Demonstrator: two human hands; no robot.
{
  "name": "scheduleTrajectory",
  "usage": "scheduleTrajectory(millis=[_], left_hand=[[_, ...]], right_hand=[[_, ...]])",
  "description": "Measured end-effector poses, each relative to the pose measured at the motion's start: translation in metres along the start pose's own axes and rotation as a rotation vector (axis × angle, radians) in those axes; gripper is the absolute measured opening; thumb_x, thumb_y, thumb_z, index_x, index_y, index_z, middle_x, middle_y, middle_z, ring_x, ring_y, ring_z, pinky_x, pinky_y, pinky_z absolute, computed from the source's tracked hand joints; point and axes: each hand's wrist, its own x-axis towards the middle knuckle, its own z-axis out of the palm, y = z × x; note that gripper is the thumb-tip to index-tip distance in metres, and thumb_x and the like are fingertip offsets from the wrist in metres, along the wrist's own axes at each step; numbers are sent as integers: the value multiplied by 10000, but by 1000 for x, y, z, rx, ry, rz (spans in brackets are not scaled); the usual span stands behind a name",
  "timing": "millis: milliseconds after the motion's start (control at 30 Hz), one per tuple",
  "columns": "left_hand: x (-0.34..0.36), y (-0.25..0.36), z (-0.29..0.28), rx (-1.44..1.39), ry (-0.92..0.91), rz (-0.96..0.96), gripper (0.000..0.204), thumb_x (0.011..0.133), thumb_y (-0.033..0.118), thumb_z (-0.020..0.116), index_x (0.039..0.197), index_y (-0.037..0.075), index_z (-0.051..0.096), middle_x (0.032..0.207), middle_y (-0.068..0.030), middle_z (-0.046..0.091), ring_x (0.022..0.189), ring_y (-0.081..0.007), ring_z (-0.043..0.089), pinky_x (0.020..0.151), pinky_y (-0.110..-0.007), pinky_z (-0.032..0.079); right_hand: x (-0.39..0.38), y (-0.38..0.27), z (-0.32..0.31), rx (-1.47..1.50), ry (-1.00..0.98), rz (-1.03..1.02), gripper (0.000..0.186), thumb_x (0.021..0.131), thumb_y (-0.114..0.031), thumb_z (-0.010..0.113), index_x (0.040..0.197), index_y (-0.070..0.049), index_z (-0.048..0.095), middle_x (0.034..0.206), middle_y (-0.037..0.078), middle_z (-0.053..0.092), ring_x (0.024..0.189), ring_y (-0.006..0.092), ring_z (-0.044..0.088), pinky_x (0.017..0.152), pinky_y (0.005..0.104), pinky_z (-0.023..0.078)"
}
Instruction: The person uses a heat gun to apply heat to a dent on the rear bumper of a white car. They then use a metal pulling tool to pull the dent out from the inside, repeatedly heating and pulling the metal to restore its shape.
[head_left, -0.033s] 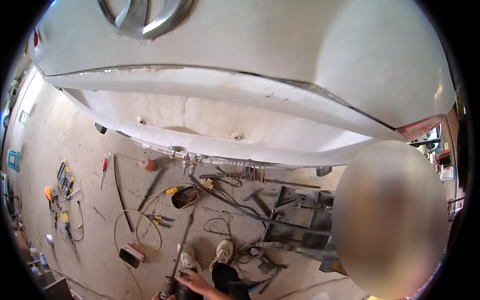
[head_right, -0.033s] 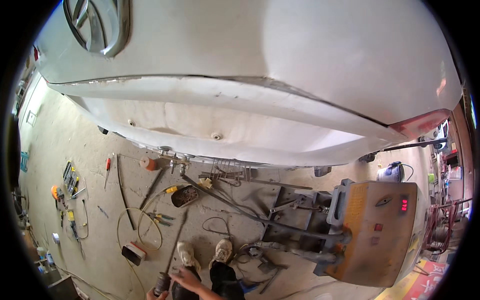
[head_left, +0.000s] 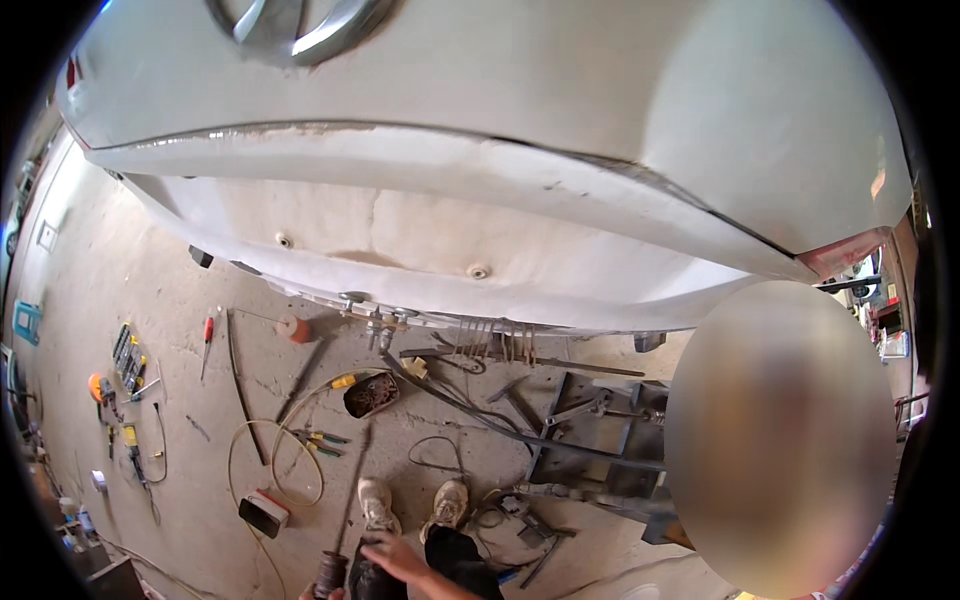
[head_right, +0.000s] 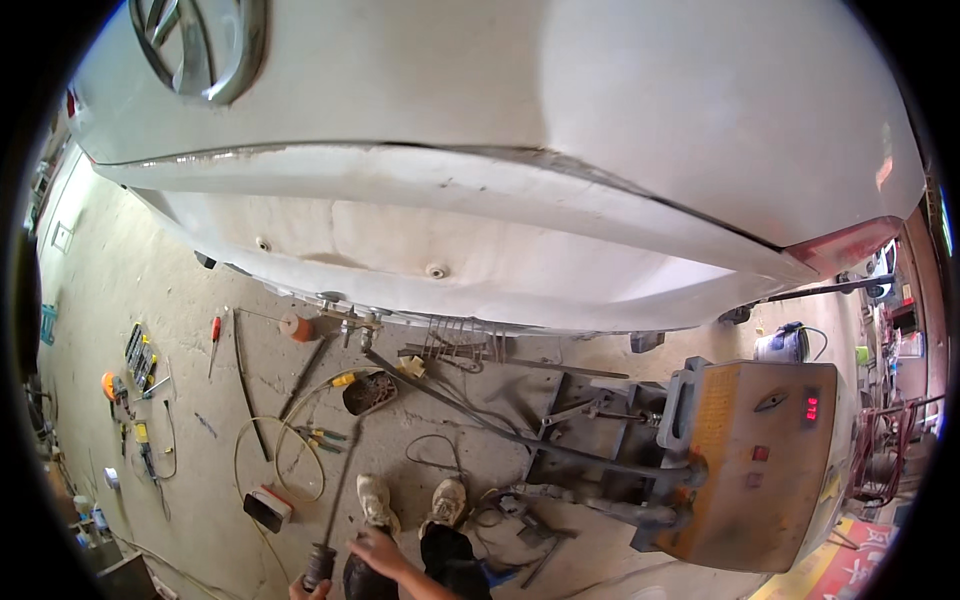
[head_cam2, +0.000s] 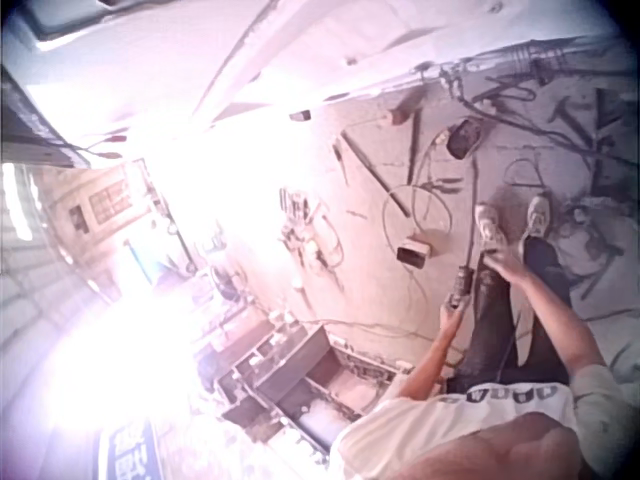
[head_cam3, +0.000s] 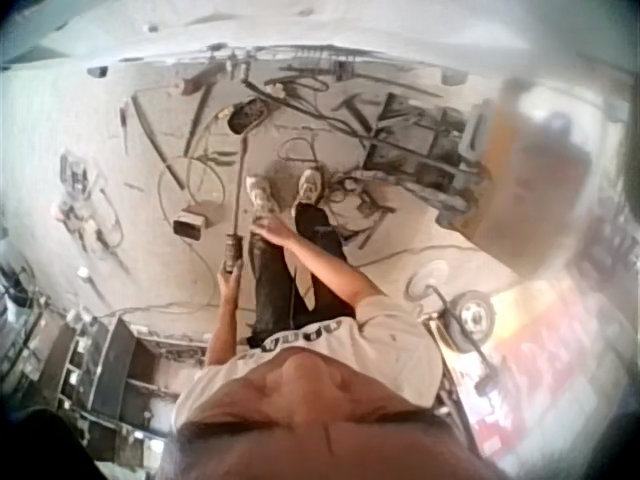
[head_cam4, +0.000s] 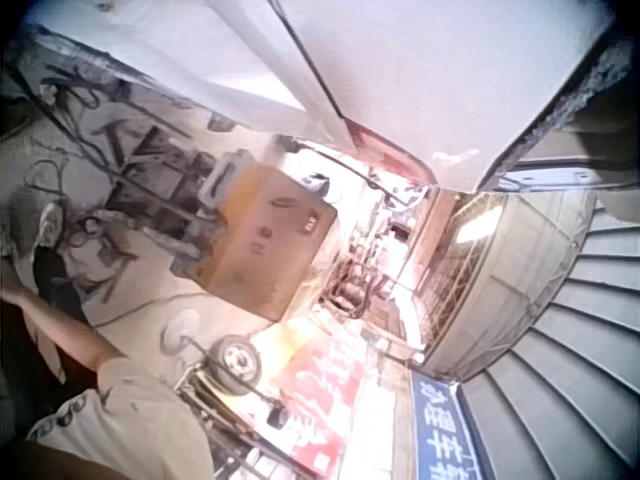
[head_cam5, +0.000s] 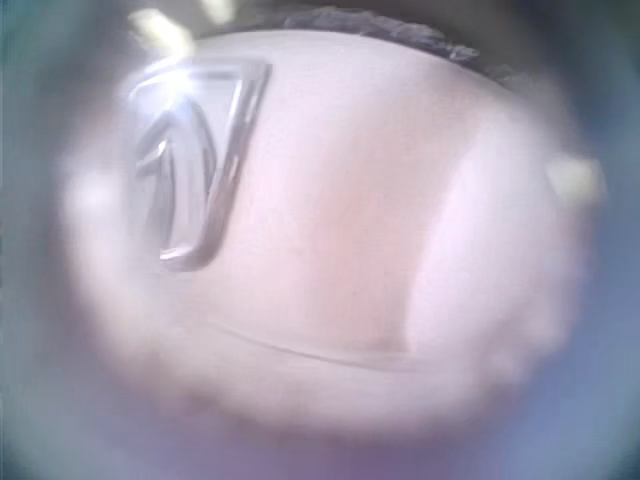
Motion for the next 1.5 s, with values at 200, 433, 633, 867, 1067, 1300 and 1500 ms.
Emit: scheduleTrajectory(millis=[200, 433, 633, 867, 1067, 1300, 1500], left_hand=[[118, -96, -18, -105, 176, -149, 462, 775, 422, 689, 1050, 68, 578, 676, -3, 500, 598, -145, 465, 540, -324, 398], [319, -209, 31, -76, 476, 6, 549, 786, 454, 666, 1114, 24, 567, 846, -110, 586, 757, -227, 533, 700, -379, 440], [436, -249, 66, -120, 432, 115, 673, 754, 468, 709, 1145, -56, 549, 1015, -157, 633, 922, -249, 577, 823, -345, 446], [491, -228, 75, 201, 331, 47, 543, 792, 418, 661, 1110, -10, 563, 966, -179, 636, 874, -283, 591, 796, -383, 454], [509, -182, 56, 601, 183, 104, 395, 836, 366, 606, 1070, 49, 579, 889, -194, 631, 798, -312, 598, 749, -426, 462], [476, 57, 33, 53, 493, 733, 231, 830, 154, 531, 775, -47, 631, 618, -161, 611, 607, -170, 604, 579, -331, 468], [363, 211, 76, -137, 388, 1049, 134, 808, 25, 578, 919, -35, 621, 762, -136, 647, 682, -179, 642, 637, -300, 496]], right_hand=[[28, -95, -97, -124, 599, -314, 365, 866, -239, 633, 1149, -26, 548, 970, 102, 652, 837, 149, 624, 724, 268, 481], [54, -186, -197, 289, 912, -1291, 260, 880, -144, 579, 1074, 27, 549, 814, 77, 601, 706, 140, 592, 625, 263, 468], [36, -235, -233, 159, 1004, -1621, 354, 916, -348, 422, 1000, -13, 500, 683, 82, 549, 554, 154, 522, 487, 262, 401], [4, -259, -242, 295, 834, -1672, 414, 958, -385, 371, 1011, -3, 519, 656, 80, 527, 488, 151, 472, 437, 262, 360], [-13, -263, -247, 502, 744, -1582, 388, 954, -382, 440, 1020, -12, 536, 637, 91, 525, 486, 152, 476, 436, 255, 332], [-28, -259, -244, 547, 632, -1526, 347, 950, -382, 471, 958, -43, 545, 655, 65, 530, 490, 146, 469, 434, 260, 336], [-39, -267, -271, 664, 661, -1539, 336, 933, -409, 501, 918, -76, 543, 636, 26, 510, 488, 126, 449, 438, 251, 326]])
